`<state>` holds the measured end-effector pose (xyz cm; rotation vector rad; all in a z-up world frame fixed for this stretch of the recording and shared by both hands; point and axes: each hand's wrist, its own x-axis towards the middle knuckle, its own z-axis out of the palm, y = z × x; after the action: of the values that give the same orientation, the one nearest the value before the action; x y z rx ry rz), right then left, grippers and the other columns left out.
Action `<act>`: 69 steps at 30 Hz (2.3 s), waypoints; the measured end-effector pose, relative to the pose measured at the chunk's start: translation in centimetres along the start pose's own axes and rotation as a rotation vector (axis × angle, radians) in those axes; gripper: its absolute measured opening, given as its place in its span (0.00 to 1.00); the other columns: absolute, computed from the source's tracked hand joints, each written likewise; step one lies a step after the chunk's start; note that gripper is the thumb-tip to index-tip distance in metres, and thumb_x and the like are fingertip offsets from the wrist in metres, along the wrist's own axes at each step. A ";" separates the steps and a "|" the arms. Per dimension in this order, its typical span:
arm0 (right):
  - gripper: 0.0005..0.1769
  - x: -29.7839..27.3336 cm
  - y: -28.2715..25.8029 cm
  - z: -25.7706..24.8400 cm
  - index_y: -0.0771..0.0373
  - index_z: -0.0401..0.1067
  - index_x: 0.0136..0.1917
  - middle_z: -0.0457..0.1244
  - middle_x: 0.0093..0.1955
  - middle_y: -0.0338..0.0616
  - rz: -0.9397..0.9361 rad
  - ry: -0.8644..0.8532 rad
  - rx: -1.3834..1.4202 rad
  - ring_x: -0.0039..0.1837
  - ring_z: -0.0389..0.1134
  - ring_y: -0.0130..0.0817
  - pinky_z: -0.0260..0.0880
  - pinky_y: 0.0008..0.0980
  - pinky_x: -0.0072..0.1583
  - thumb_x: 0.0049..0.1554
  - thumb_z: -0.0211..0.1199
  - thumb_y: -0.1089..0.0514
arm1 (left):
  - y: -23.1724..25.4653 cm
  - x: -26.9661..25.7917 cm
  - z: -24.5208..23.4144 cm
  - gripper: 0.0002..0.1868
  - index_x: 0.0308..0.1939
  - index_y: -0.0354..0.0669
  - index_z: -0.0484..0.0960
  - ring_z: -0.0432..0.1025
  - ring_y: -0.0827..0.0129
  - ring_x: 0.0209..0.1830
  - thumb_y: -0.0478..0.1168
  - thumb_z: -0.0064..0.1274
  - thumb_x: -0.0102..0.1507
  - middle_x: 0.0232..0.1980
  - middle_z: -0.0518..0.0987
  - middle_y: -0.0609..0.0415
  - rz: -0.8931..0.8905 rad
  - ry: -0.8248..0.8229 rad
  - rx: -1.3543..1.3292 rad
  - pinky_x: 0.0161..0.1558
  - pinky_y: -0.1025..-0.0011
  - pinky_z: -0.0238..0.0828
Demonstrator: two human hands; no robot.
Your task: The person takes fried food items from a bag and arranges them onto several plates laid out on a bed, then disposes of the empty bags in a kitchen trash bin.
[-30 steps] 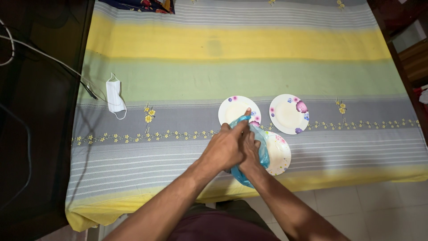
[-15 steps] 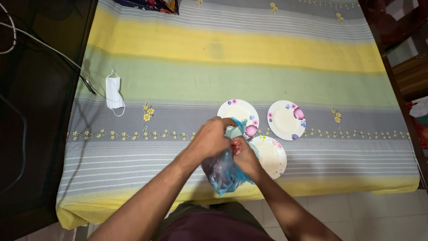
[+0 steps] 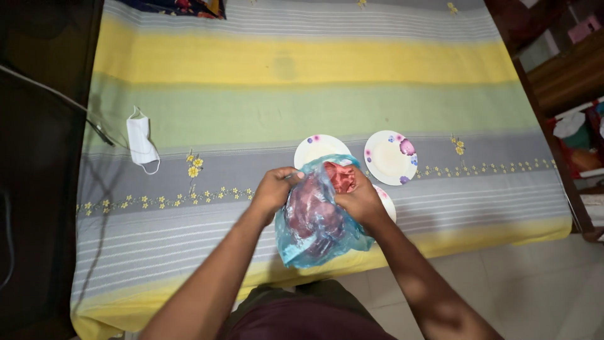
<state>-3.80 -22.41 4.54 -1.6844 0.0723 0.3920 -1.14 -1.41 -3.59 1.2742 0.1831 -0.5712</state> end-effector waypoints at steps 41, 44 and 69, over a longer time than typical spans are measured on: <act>0.26 -8.3 1.7 -8.3 0.54 0.65 0.65 0.65 0.60 0.40 0.032 0.827 0.450 0.58 0.73 0.34 0.81 0.35 0.47 0.55 0.68 0.57 | -6.1 -0.9 7.3 0.40 0.70 0.53 0.74 0.74 0.70 0.38 0.24 0.51 0.53 0.44 0.80 0.55 -0.428 -0.287 -0.122 0.39 0.68 0.76; 0.25 -9.3 2.7 -9.7 0.54 0.65 0.65 0.66 0.60 0.39 0.005 0.837 0.475 0.58 0.72 0.33 0.81 0.34 0.49 0.56 0.68 0.58 | -6.4 -0.7 8.3 0.39 0.68 0.52 0.76 0.74 0.68 0.36 0.23 0.50 0.53 0.41 0.80 0.54 -0.434 -0.266 -0.009 0.36 0.66 0.74; 0.22 -8.5 10.4 -5.6 0.61 0.70 0.60 0.67 0.57 0.39 0.130 0.609 0.335 0.59 0.69 0.30 0.71 0.34 0.61 0.53 0.71 0.62 | -19.5 3.0 -5.2 0.46 0.76 0.55 0.62 0.55 0.40 0.77 0.43 0.63 0.54 0.80 0.60 0.48 -0.233 0.055 1.223 0.74 0.48 0.56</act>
<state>-13.34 -30.99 -2.24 -1.4163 0.6628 -0.0511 -7.36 -0.82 -23.00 2.4738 0.0045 -0.8957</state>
